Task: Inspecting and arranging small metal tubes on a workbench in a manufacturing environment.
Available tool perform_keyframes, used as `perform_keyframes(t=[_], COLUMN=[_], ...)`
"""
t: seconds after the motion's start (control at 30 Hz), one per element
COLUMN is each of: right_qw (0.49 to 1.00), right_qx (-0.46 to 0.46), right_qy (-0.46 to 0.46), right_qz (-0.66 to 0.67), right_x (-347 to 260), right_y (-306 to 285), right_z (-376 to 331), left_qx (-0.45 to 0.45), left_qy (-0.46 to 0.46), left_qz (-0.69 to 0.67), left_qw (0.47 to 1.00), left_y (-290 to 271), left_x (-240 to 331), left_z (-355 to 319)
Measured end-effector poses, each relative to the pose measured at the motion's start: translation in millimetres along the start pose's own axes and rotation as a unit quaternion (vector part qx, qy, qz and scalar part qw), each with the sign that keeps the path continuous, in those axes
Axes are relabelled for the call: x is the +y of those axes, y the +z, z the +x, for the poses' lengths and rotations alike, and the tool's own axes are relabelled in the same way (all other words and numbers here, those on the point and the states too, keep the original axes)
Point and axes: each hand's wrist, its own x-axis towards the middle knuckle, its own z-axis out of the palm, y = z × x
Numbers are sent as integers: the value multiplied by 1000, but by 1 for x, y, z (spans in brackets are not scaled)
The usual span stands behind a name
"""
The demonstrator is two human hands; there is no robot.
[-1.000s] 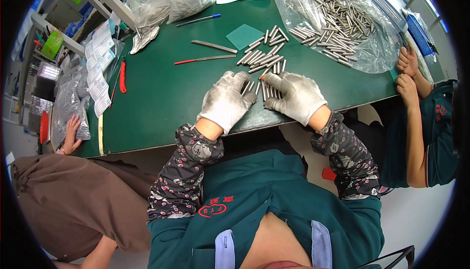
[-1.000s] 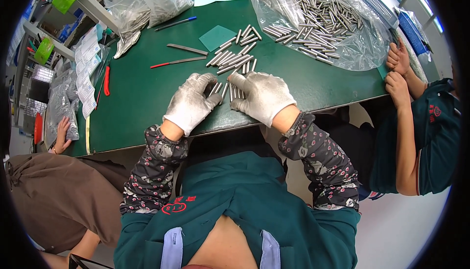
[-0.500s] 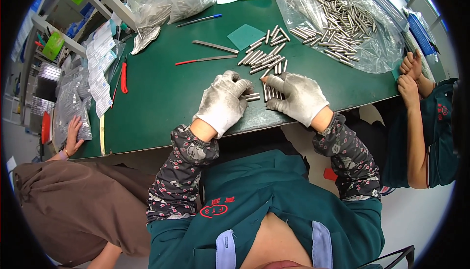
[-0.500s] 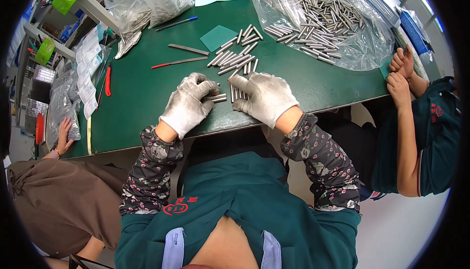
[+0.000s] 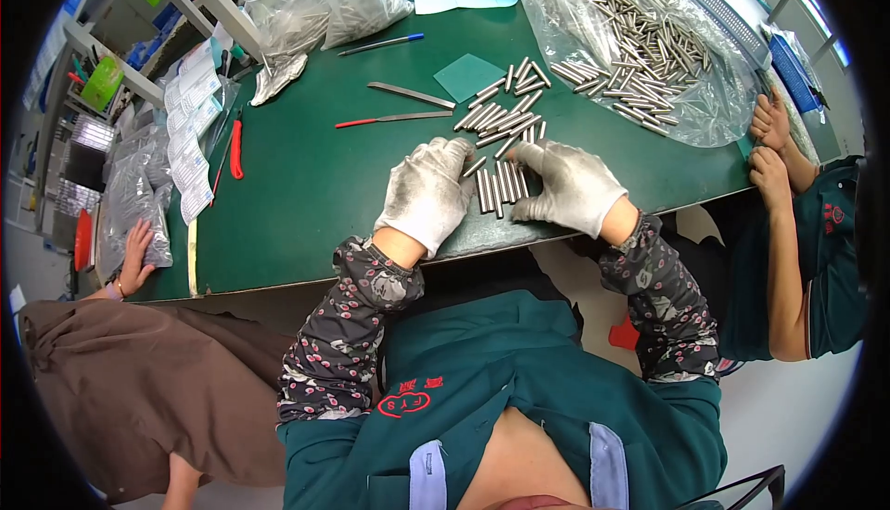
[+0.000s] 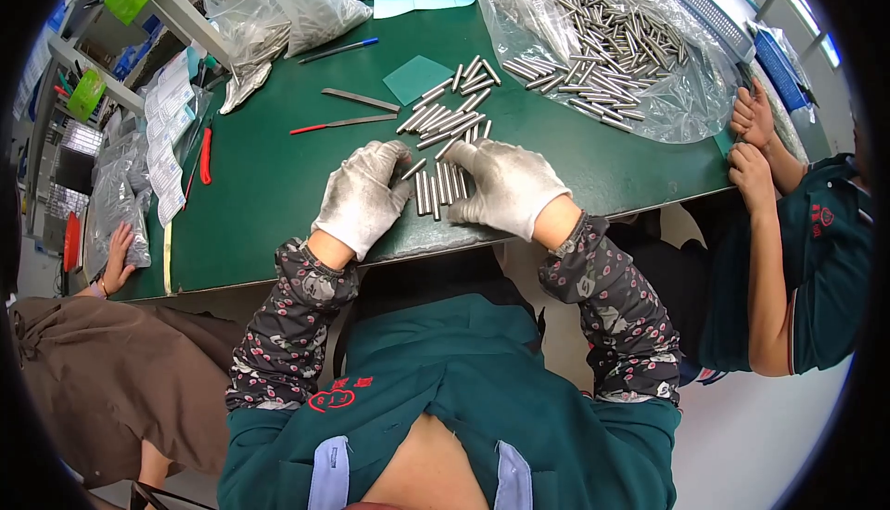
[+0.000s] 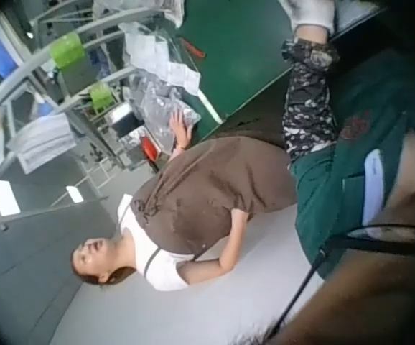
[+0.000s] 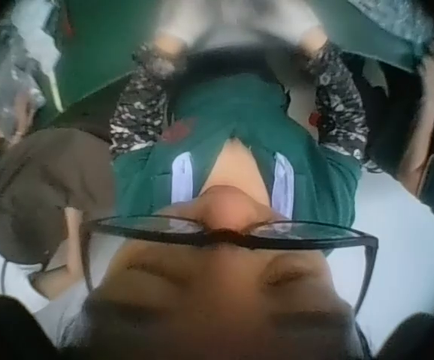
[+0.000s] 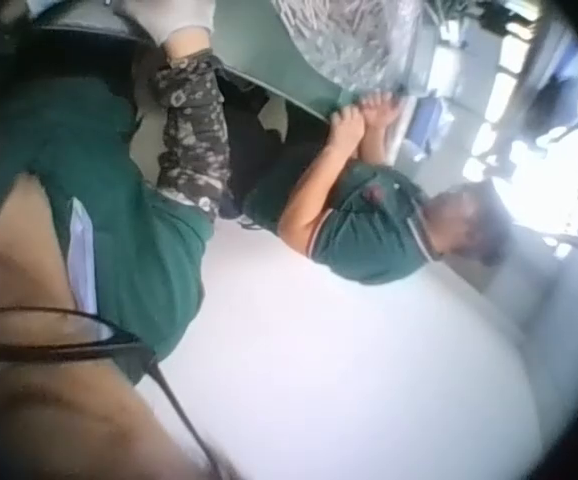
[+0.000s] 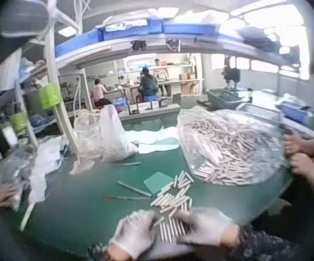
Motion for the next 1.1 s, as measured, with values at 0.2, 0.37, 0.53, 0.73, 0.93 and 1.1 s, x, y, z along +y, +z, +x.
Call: perform_keyframes(t=[0.2,0.37,0.53,0.73,0.93,1.1], right_qw=[997,999,999,999,999,995], right_qx=[-41,-17,-20,-8,-33,61], right_qy=[27,13,30,29,42,32], right_qz=[-63,-45,-33,-12,-4,68], right_x=[-11,-11,-16,-16,-17,1], right_y=[-3,7,13,14,13,-2], right_z=[2,1,4,4,5,2], left_qx=[-46,-131,-161,-162,-138,-158], left_qy=[-117,-88,-84,-98,-60,-72], left_qz=[51,-47,-33,-118,-109,-137], left_qw=[991,986,983,975,983,975], left_y=[-7,-20,-20,-27,-16,-26], left_x=[8,8,6,1,-5,0], left_z=[-7,-9,-4,-11,-10,-5])
